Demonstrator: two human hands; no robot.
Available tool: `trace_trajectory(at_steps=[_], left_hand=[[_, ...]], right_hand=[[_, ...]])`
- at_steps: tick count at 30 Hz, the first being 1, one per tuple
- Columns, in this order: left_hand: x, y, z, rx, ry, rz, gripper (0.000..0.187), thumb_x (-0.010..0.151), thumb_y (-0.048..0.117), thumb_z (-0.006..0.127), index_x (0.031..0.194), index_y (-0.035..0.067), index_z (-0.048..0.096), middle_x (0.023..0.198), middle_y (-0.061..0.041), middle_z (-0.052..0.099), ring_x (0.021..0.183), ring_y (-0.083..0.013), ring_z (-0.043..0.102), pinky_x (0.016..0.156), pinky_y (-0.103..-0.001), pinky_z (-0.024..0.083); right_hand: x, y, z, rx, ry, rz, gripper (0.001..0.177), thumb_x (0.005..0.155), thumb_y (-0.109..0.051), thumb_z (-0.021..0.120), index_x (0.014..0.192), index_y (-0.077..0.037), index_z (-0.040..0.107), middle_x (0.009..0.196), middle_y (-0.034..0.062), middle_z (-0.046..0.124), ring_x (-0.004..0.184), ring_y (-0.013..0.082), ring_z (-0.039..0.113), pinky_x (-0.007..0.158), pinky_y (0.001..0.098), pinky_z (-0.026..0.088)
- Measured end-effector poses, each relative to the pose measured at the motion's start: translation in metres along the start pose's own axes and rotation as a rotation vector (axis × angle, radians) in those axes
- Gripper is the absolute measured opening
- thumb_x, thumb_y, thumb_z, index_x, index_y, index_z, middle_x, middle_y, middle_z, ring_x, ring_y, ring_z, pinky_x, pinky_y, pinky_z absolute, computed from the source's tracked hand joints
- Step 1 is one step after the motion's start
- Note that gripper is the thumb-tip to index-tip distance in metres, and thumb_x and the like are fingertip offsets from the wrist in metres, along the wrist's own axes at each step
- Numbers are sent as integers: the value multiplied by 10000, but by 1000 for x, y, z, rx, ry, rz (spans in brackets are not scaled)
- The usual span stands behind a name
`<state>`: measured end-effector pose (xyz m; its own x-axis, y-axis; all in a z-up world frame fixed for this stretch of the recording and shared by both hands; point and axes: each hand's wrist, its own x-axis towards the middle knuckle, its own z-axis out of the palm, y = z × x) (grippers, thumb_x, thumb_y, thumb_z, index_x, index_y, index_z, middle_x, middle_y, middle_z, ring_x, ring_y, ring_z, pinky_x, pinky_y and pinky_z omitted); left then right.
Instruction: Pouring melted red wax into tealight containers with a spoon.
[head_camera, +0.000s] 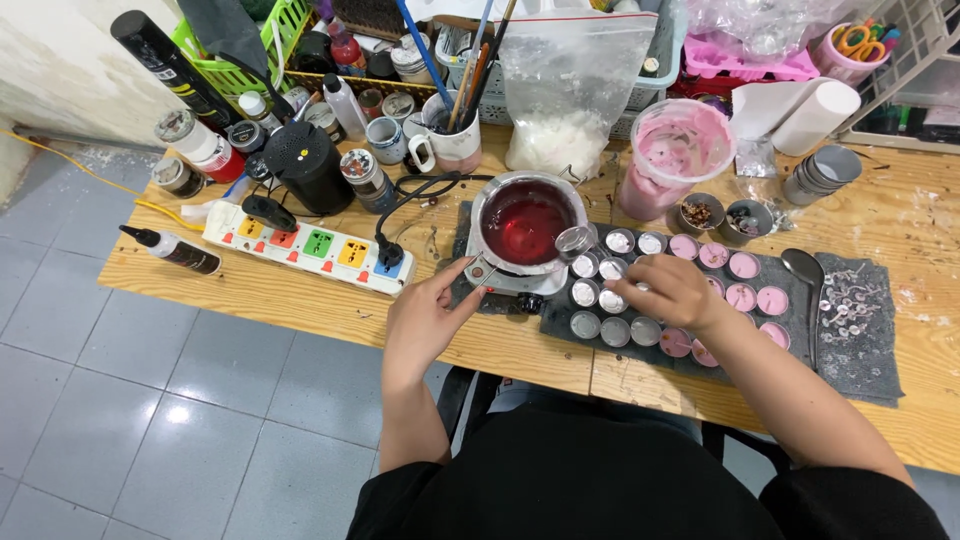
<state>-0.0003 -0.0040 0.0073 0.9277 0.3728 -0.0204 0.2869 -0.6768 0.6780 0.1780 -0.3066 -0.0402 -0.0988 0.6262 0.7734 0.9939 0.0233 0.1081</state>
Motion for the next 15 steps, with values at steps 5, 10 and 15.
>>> trace_trajectory(at_steps=[5, 10, 15], left_hand=[[-1, -1, 2, 0, -3, -8, 552, 817, 417, 784, 1322, 212, 696, 512, -8, 416, 464, -136, 416, 455, -327, 329], [-1, 1, 2, 11, 1, -19, 543, 816, 415, 787, 1312, 212, 704, 521, -12, 414, 471, -139, 415, 462, -329, 330], [-1, -1, 3, 1, 5, -24, 547, 816, 414, 791, 1311, 201, 700, 531, -7, 433, 481, -132, 433, 466, -323, 345]], right_hand=[[11, -6, -5, -103, -61, -161, 380, 786, 23, 748, 1163, -8, 719, 875, 79, 625, 742, 211, 619, 638, 328, 547], [8, -6, -5, -133, -78, -152, 407, 779, 1, 738, 1186, -20, 725, 868, 67, 624, 757, 209, 622, 643, 327, 552], [9, -5, -3, -104, -66, -135, 392, 787, 16, 747, 1177, -19, 729, 870, 72, 638, 749, 198, 616, 619, 314, 530]])
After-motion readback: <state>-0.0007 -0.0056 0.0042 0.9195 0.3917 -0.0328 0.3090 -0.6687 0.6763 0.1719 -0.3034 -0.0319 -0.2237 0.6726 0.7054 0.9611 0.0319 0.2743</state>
